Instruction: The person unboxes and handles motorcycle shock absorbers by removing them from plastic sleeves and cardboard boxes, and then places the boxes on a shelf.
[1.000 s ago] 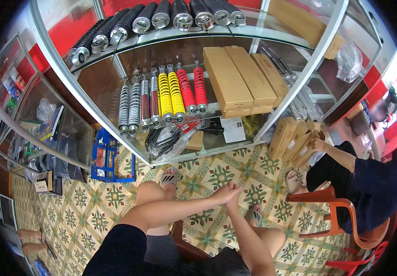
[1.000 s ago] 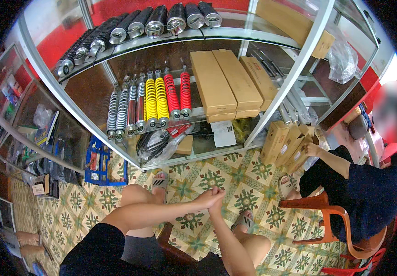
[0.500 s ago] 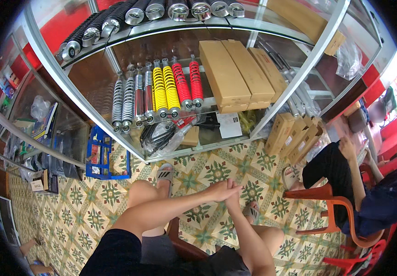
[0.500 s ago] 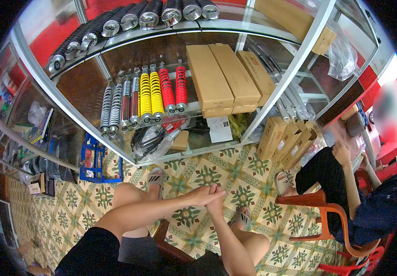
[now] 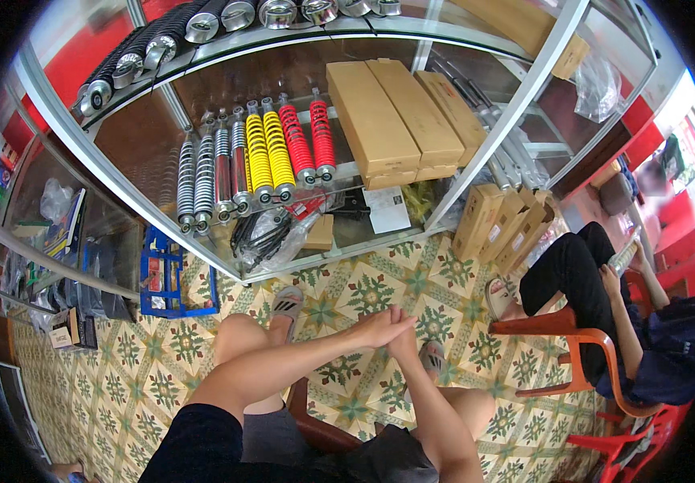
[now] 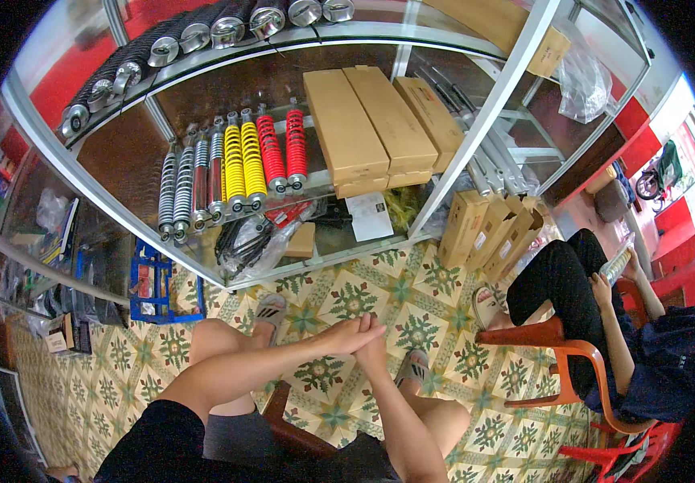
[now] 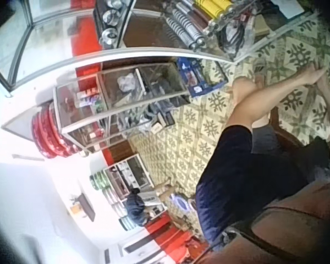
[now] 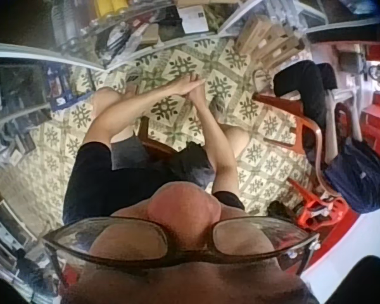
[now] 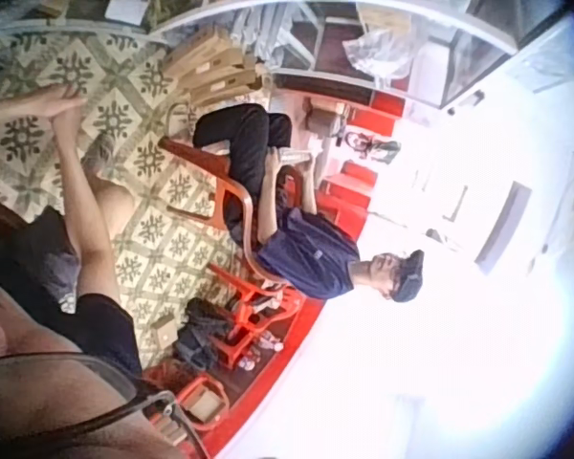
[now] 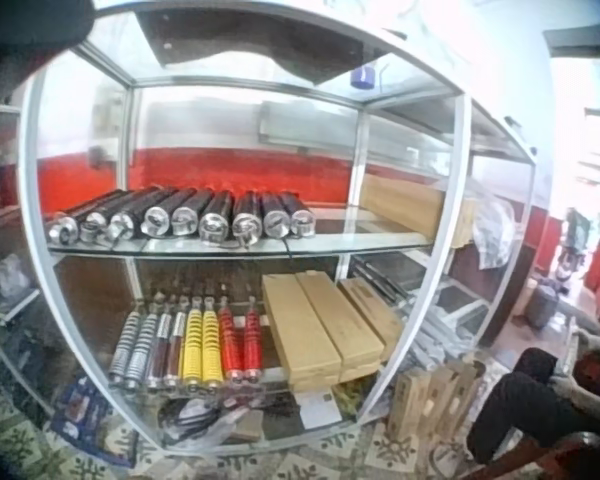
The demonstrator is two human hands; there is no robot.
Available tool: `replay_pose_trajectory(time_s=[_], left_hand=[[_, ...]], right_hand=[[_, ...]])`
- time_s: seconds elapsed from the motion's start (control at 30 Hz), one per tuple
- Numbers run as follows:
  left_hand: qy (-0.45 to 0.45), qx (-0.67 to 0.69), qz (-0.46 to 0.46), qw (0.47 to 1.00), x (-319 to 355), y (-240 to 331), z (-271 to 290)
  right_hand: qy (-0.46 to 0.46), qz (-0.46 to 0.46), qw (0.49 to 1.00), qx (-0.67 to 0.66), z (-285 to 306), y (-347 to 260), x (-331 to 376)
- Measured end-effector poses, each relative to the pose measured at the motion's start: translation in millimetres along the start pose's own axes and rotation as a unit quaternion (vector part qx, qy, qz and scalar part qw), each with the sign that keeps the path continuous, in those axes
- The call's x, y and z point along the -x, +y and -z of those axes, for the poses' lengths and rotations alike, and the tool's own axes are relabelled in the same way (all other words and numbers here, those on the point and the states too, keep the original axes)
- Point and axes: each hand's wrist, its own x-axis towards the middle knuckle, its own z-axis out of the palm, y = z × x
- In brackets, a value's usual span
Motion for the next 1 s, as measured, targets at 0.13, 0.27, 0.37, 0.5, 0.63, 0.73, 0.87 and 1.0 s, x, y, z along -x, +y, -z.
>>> replay_pose_trajectory(time_s=[0.13, 0.27, 0.37, 0.5, 0.63, 0.73, 0.87, 1.0], left_hand=[[0.004, -0.018, 0.011, 1.000, 6.5, 8.2, 4.3], [-0.028, -0.066, 0.048, 0.996, 5.3, 0.2, 9.4], [0.109, -0.075, 0.015, 0.991, 20.9, 21.8, 42.6], [0.247, -0.049, -0.183, 0.950, 18.7, -4.5, 71.8], [0.168, 0.212, -0.198, 0.942, 52.7, 21.7, 77.3], [0.002, 0.405, -0.295, 0.866, 106.5, 83.6, 74.4], [-0.211, 0.466, -0.433, 0.742, 148.2, 171.9, 66.0], [-0.263, 0.440, -0.514, 0.688, 176.6, 213.7, 50.8]], right_hand=[[0.030, 0.035, 0.999, 0.006, 0.7, 0.8, -0.2], [0.029, 0.129, 0.984, 0.118, 0.9, 1.3, 7.2], [-0.048, -0.179, 0.978, -0.090, 28.7, -46.0, 1.0], [0.025, -0.105, 0.992, -0.072, 35.5, -37.7, -7.5], [0.021, -0.106, 0.993, -0.038, 41.3, -57.5, -2.7], [0.046, 0.004, 0.996, -0.071, 35.1, -42.8, 0.9], [0.050, -0.047, 0.995, -0.068, 27.0, -37.4, 4.9], [0.042, -0.154, 0.986, -0.040, 29.7, -36.6, 4.6]])
